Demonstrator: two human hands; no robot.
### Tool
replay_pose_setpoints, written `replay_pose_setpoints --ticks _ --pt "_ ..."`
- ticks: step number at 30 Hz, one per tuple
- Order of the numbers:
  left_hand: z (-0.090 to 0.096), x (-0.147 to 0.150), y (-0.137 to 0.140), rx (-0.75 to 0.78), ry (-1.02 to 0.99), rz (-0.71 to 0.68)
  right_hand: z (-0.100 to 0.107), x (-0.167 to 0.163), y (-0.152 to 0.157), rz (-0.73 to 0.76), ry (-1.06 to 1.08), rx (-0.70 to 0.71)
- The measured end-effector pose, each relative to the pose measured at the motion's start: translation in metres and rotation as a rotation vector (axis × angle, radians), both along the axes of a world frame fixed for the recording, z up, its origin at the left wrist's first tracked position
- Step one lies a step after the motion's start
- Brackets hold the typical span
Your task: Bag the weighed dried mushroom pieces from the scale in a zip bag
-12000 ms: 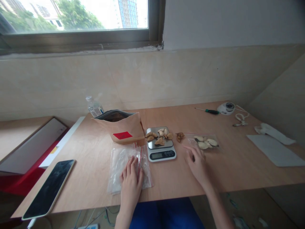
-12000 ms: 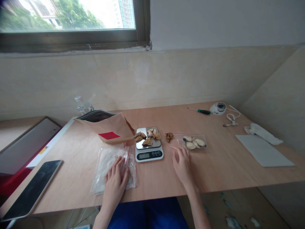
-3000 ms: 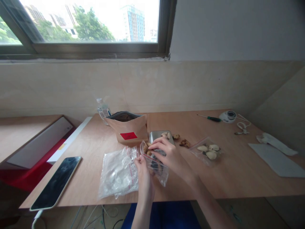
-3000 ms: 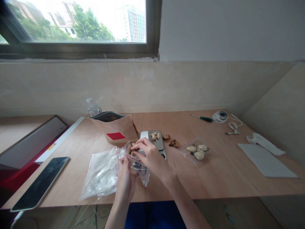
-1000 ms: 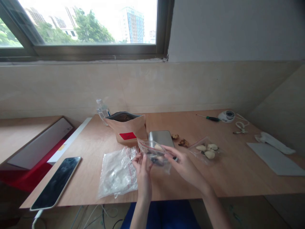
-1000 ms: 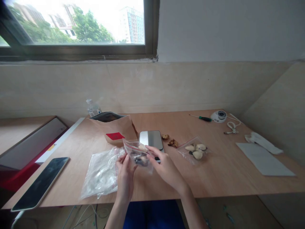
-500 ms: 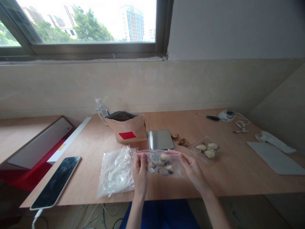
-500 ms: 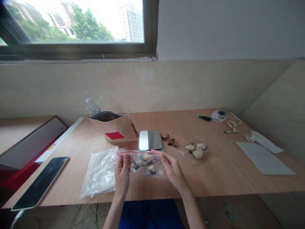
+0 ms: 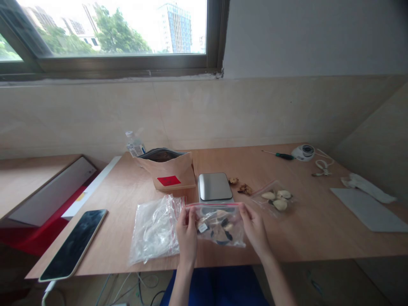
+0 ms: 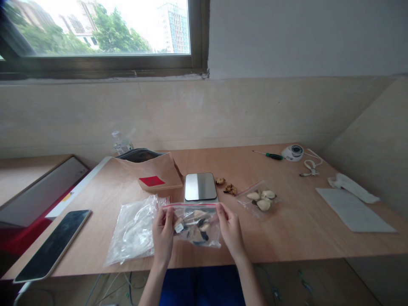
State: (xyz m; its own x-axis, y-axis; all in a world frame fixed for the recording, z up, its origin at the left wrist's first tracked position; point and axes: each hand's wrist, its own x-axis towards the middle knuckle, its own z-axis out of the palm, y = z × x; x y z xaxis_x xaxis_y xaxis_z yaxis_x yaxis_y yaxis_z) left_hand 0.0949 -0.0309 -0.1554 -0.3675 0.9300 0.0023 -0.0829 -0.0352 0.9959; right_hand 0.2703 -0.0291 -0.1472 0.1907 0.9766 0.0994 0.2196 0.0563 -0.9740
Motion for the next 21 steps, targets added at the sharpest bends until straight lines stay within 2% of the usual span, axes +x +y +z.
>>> replay_pose_setpoints --ticks 3,9,15,21 --pt "-0.004 0.001 0.001 -0.046 -0.026 -0.007 -0.012 0.004 0.001 -0.044 0.039 -0.018" --pt "-0.017 0.007 0.002 -0.036 -0.053 0.054 -0.036 0.005 -0.004 -0.012 0.194 -0.068" --pt "-0.026 0.006 0.004 -0.013 -0.01 0.02 -0.042 0.001 -0.006 -0.108 0.174 -0.057" --pt "-0.026 0.005 0.003 -0.033 -0.093 -0.06 -0.047 0.0 -0.001 -0.2 0.122 -0.008"
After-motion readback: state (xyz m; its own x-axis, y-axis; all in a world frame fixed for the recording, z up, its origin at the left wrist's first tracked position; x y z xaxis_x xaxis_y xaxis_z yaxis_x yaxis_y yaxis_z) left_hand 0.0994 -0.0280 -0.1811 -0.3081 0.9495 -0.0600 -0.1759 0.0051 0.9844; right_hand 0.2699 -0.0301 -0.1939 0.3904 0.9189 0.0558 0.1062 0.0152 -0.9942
